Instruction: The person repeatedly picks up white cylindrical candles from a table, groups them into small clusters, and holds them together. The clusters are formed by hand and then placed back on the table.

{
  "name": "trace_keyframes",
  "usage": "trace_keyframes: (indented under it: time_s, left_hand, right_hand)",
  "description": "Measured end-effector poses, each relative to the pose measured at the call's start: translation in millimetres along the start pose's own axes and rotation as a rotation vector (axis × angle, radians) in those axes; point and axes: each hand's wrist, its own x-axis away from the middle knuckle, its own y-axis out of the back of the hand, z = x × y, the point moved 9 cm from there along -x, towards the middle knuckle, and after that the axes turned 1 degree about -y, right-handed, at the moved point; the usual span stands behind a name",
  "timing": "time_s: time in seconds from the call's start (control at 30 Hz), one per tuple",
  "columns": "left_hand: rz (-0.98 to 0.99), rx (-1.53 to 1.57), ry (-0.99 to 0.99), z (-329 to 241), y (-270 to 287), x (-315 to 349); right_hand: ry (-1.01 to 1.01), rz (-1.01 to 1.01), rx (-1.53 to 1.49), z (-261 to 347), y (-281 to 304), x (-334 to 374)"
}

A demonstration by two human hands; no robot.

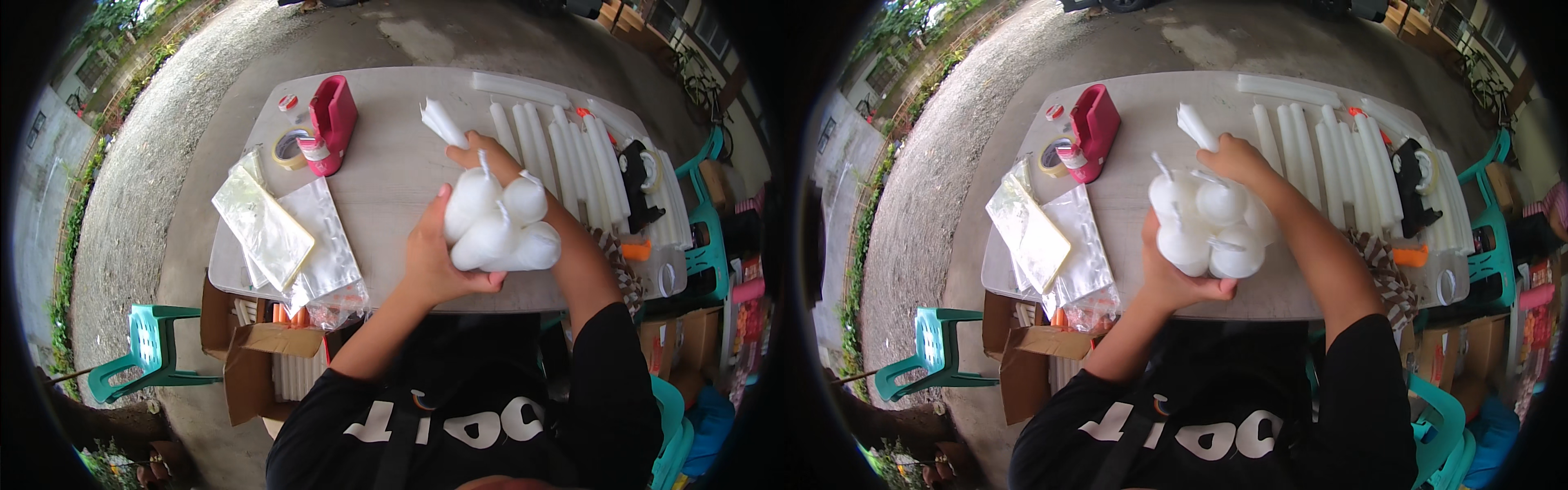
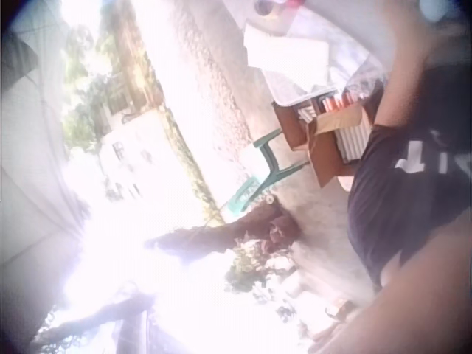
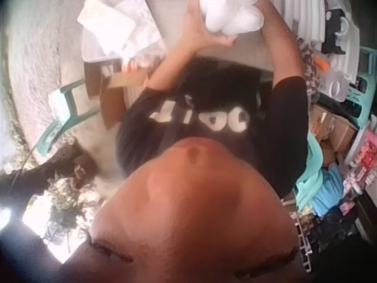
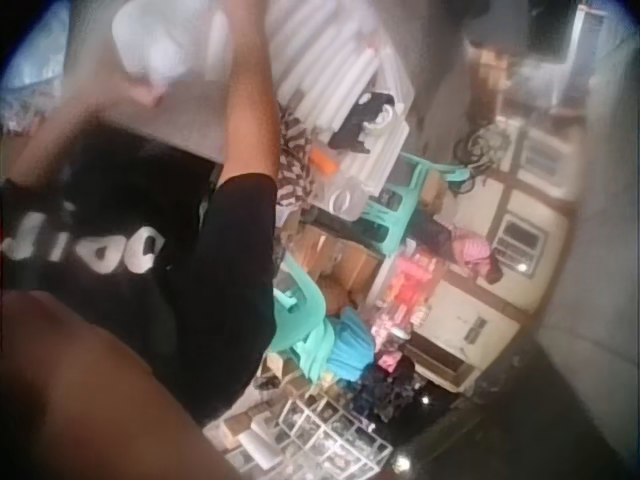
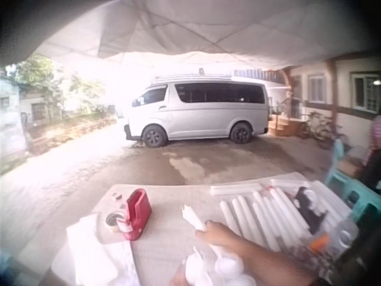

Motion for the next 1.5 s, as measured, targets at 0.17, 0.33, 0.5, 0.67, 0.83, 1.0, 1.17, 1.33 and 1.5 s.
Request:
trace_keyframes:
  time_s: [0.17,0.33,0.5,0.67,0.83,1.0,1.17,1.33,1.5]
  left_hand:
    - [0.072,-0.023,0.052,-5.0,2.5,-8.4]
    - [-0.006,-0.09,-0.049,-14.7,9.7,-11.0]
    - [-0.016,-0.02,-0.064,-13.5,8.6,-9.0]
    - [-0.062,0.003,-0.096,-16.2,11.9,-10.9]
    - [-0.03,-0.018,-0.05,-14.3,9.9,-10.5]
    - [-0.006,-0.007,0.016,-6.6,9.5,-8.1]
    - [-0.056,0.044,0.035,-2.8,10.4,-8.5]
    - [-0.079,-0.08,0.145,17.1,-2.6,-31.4]
    - [-0.058,0.186,0.697,100.1,-26.3,-51.6]
  right_hand:
    - [-0.06,-0.033,0.216,29.6,-27.1,-42.5]
    - [0.069,0.005,0.08,56.4,-37.7,-57.5]
    - [0.407,0.35,0.226,60.7,-44.7,5.0]
    - [0.45,0.474,0.079,64.1,-50.5,38.9]
    - [0.64,0.38,-0.085,93.5,-70.9,29.7]
    - [0.405,0.358,-0.502,75.0,-47.6,25.7]
    - [0.35,0.165,-1.341,33.5,16.7,127.9]
    - [0.556,-0.053,-1.048,14.6,-13.7,174.4]
    - [0.384,-0.082,-1.108,35.6,-6.7,123.1]
